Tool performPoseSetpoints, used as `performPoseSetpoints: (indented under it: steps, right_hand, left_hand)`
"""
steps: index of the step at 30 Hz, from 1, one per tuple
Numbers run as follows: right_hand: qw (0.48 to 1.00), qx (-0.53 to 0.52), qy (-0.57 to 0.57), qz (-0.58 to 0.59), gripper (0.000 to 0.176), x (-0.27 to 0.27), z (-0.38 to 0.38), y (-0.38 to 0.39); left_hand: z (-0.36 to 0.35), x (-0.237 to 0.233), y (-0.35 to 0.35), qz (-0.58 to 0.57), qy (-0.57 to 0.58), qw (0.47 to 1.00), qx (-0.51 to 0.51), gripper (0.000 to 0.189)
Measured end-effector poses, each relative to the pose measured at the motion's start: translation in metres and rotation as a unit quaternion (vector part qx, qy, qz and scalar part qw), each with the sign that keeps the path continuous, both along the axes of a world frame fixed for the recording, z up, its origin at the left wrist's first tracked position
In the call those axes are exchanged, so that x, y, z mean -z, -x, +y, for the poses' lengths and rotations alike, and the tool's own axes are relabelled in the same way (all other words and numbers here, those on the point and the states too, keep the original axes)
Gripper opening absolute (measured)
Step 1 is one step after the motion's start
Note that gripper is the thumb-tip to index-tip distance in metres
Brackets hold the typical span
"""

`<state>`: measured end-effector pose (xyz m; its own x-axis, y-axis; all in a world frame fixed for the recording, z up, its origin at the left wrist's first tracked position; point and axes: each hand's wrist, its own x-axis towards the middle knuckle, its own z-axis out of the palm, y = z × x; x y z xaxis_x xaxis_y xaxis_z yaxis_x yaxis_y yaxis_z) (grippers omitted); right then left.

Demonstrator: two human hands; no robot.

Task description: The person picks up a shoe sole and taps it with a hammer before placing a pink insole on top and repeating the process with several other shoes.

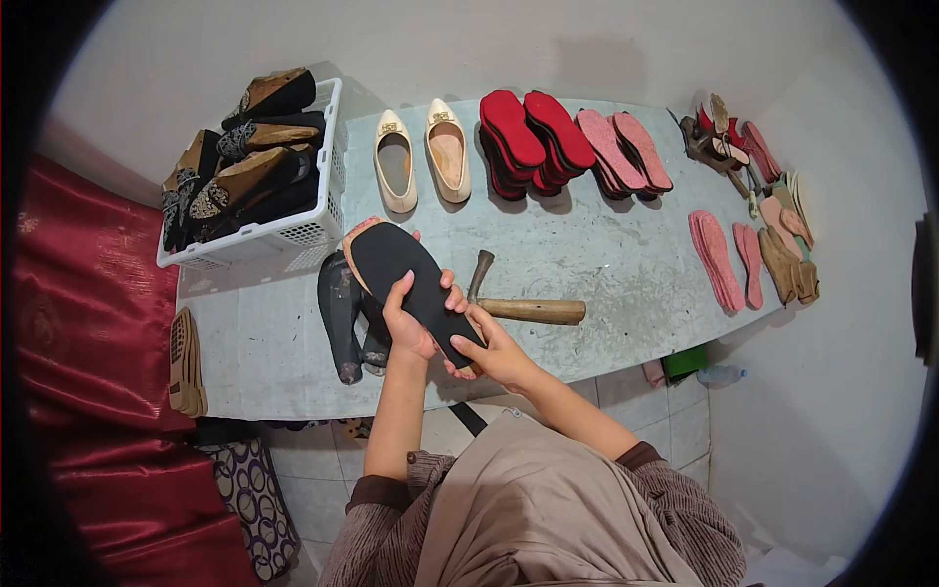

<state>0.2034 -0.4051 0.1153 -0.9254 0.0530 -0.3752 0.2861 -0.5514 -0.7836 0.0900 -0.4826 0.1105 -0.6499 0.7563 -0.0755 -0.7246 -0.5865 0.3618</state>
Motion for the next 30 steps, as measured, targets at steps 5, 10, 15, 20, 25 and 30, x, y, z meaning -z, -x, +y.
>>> performPoseSetpoints:
  steps: [5, 10, 15, 20, 25, 30]
  right_hand:
    - [0.998, 0.057, -0.022, 0.001, 0.033, -0.005, -0.005, -0.001]
    - [0.999, 0.011, -0.043, -0.009, 0.032, 0.001, -0.013, 0.0]
    - [0.969, 0.021, -0.218, 0.109, 0.035, 0.052, 0.028, -0.004]
    - [0.715, 0.074, -0.694, 0.045, 0.045, 0.082, 0.068, -0.021]
    - [0.603, 0.057, -0.795, -0.028, 0.049, 0.109, 0.068, -0.018]
    - [0.651, 0.047, -0.757, -0.029, 0.039, 0.098, 0.068, -0.013]
  left_hand:
    - [0.003, -0.017, -0.01, -0.08, 0.13, 0.985, -0.079, 0.06]
    - [-0.01, 0.011, 0.006, -0.027, -0.007, 0.997, 0.067, 0.076]
    - [-0.011, 0.009, 0.009, -0.03, 0.014, 0.999, 0.025, 0.081]
    - [-0.014, 0.007, 0.01, -0.002, 0.083, 0.996, -0.032, 0.071]
    - [-0.009, 0.007, 0.006, 0.043, 0.223, 0.973, -0.045, 0.045]
    - [-0.009, 0.002, 0.005, 0.068, 0.233, 0.968, -0.066, 0.047]
